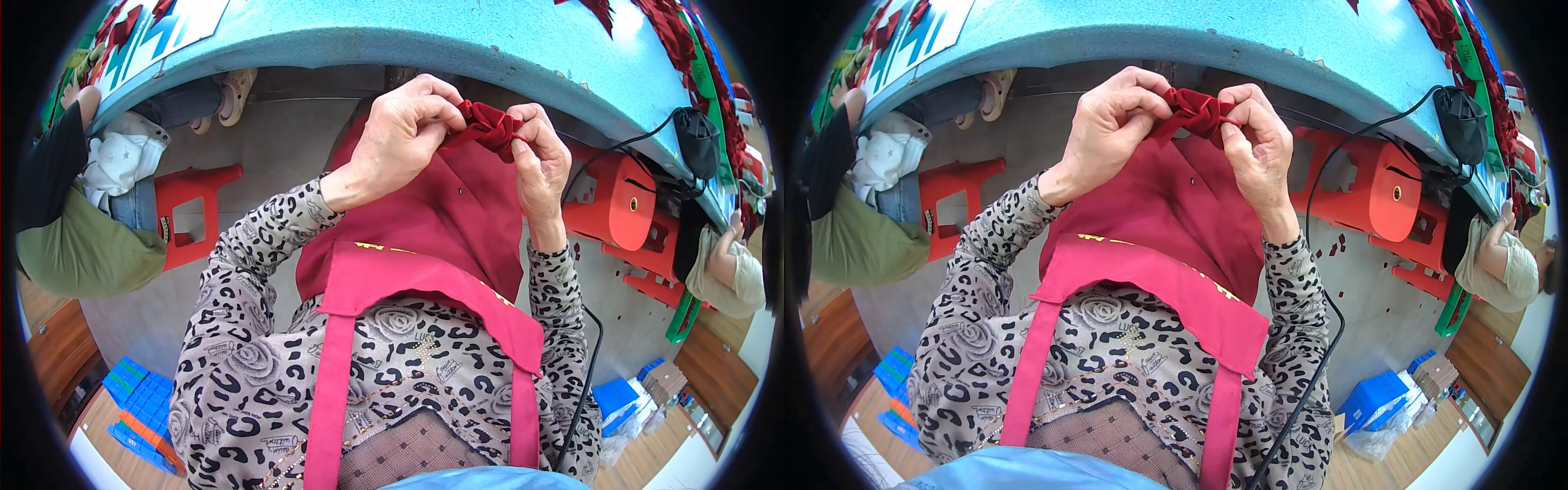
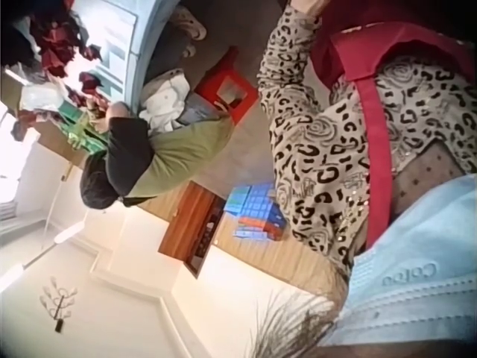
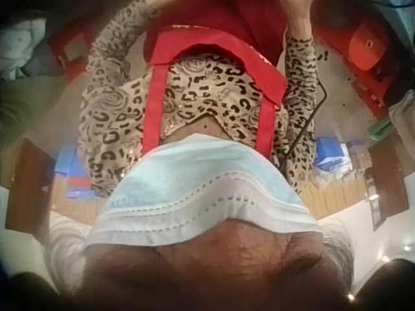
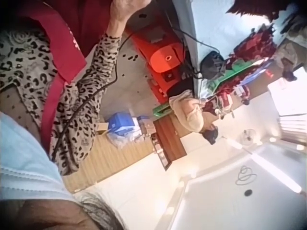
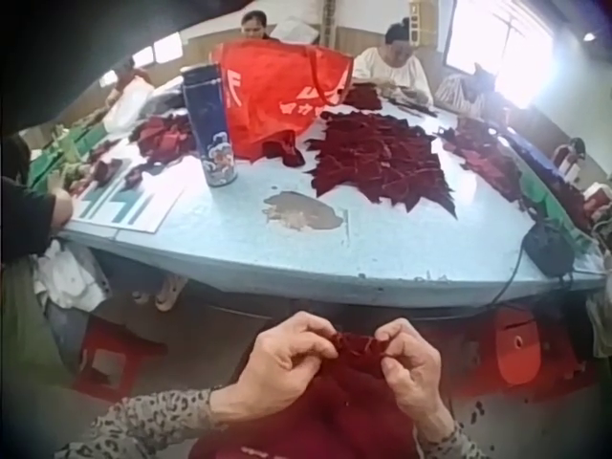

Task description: Folding and shaping red fabric pieces into flower components at a workshop table.

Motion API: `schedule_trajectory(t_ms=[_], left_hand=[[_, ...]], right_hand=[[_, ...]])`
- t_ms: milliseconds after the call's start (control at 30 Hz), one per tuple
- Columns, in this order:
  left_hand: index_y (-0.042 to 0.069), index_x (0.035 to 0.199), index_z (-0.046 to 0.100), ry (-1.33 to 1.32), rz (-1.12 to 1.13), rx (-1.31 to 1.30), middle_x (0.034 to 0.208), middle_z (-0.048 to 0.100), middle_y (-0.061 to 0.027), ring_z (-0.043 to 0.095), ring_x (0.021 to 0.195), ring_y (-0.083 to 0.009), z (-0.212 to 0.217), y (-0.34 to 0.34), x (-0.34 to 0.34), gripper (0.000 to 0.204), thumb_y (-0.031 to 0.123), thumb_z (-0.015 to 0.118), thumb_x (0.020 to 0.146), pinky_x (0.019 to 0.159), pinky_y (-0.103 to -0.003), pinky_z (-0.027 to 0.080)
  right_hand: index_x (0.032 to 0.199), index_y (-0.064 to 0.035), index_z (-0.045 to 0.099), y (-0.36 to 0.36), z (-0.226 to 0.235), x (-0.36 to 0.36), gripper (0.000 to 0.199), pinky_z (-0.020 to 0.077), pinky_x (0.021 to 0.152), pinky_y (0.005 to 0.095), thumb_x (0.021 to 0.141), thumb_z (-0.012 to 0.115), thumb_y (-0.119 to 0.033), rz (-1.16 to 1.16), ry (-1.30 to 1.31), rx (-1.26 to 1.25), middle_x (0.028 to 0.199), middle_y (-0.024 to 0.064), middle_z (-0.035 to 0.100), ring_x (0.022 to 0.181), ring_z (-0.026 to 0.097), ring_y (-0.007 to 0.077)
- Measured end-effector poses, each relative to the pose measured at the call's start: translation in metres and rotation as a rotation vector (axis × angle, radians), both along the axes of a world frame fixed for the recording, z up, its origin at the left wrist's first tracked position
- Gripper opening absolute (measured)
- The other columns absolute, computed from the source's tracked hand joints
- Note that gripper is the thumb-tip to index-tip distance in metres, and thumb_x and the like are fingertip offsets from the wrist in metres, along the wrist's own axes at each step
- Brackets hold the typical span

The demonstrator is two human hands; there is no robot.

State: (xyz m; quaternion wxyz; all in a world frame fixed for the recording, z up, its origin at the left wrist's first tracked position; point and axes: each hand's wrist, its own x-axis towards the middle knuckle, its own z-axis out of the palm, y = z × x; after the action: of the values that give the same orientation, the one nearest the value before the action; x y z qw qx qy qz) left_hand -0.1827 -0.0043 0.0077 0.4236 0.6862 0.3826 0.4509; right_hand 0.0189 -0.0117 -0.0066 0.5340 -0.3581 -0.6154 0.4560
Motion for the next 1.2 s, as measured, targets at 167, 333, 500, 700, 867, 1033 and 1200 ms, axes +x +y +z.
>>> schedule_trajectory(t_ms=[167,333,500,700,867,1033,1200], left_hand=[[-0.004,0.083,0.062,0.158,0.005,0.249,0.099,0.060,-0.0070,0.059,0.085,-0.0113,0.015,-0.003,0.010,0.016,-0.014,0.051,0.080,0.070,-0.023,0.048],[-0.004,0.084,0.063,-0.067,0.009,0.012,0.095,0.061,-0.0067,0.059,0.083,-0.0112,0.023,-0.002,0.023,0.017,-0.014,0.050,0.080,0.072,-0.023,0.048],[-0.004,0.085,0.064,-0.547,-0.096,-0.591,0.087,0.061,-0.0054,0.059,0.071,-0.0106,0.021,0.007,0.033,0.015,-0.010,0.051,0.080,0.062,-0.022,0.047],[-0.003,0.083,0.065,-0.063,0.003,-0.028,0.083,0.062,-0.0035,0.058,0.071,-0.0085,0.030,0.010,0.055,0.017,-0.010,0.049,0.082,0.061,-0.024,0.047],[-0.001,0.088,0.067,0.195,-0.032,0.083,0.090,0.063,-0.0022,0.058,0.078,-0.0083,0.043,0.012,0.061,0.019,-0.007,0.050,0.082,0.070,-0.022,0.047],[0.001,0.093,0.067,-0.388,-0.178,-0.763,0.087,0.063,-0.0007,0.057,0.076,-0.0074,0.046,0.012,0.051,0.013,0.002,0.056,0.086,0.069,-0.021,0.046],[0.004,0.095,0.068,-0.424,-0.233,-0.847,0.081,0.062,0.0021,0.050,0.069,-0.0036,0.054,0.005,0.045,0.016,0.017,0.062,0.088,0.063,-0.019,0.039]], right_hand=[[0.076,-0.0019,0.050,0.002,-0.004,0.013,0.009,0.0378,0.079,0.0240,0.081,0.051,-0.009,0.108,0.194,-0.077,0.099,0.0074,0.049,0.087,0.046,0.0112],[0.079,-0.0014,0.050,0.003,-0.001,0.019,0.012,0.0367,0.089,0.0276,0.082,0.054,-0.013,0.213,0.491,-0.231,0.101,0.0075,0.049,0.093,0.046,0.0130],[0.081,-0.0012,0.050,0.007,0.001,0.032,0.014,0.0378,0.089,0.0283,0.083,0.054,-0.014,0.220,0.496,-0.221,0.101,0.0077,0.049,0.093,0.047,0.0130],[0.079,-0.0019,0.050,0.017,0.009,0.050,0.015,0.0380,0.087,0.0273,0.083,0.056,-0.016,0.220,0.430,-0.185,0.100,0.0077,0.049,0.091,0.047,0.0127],[0.078,-0.0024,0.050,0.016,0.020,0.059,0.016,0.0378,0.085,0.0266,0.082,0.056,-0.016,0.217,0.421,-0.188,0.100,0.0075,0.049,0.091,0.047,0.0125],[0.077,-0.0023,0.050,0.009,0.032,0.054,0.016,0.0379,0.085,0.0262,0.082,0.056,-0.016,0.226,0.394,-0.169,0.099,0.0075,0.048,0.090,0.046,0.0126],[0.071,-0.0024,0.049,0.006,0.042,0.049,0.011,0.0380,0.077,0.0246,0.080,0.052,-0.008,0.216,0.373,-0.155,0.098,0.0070,0.051,0.086,0.047,0.0112]])
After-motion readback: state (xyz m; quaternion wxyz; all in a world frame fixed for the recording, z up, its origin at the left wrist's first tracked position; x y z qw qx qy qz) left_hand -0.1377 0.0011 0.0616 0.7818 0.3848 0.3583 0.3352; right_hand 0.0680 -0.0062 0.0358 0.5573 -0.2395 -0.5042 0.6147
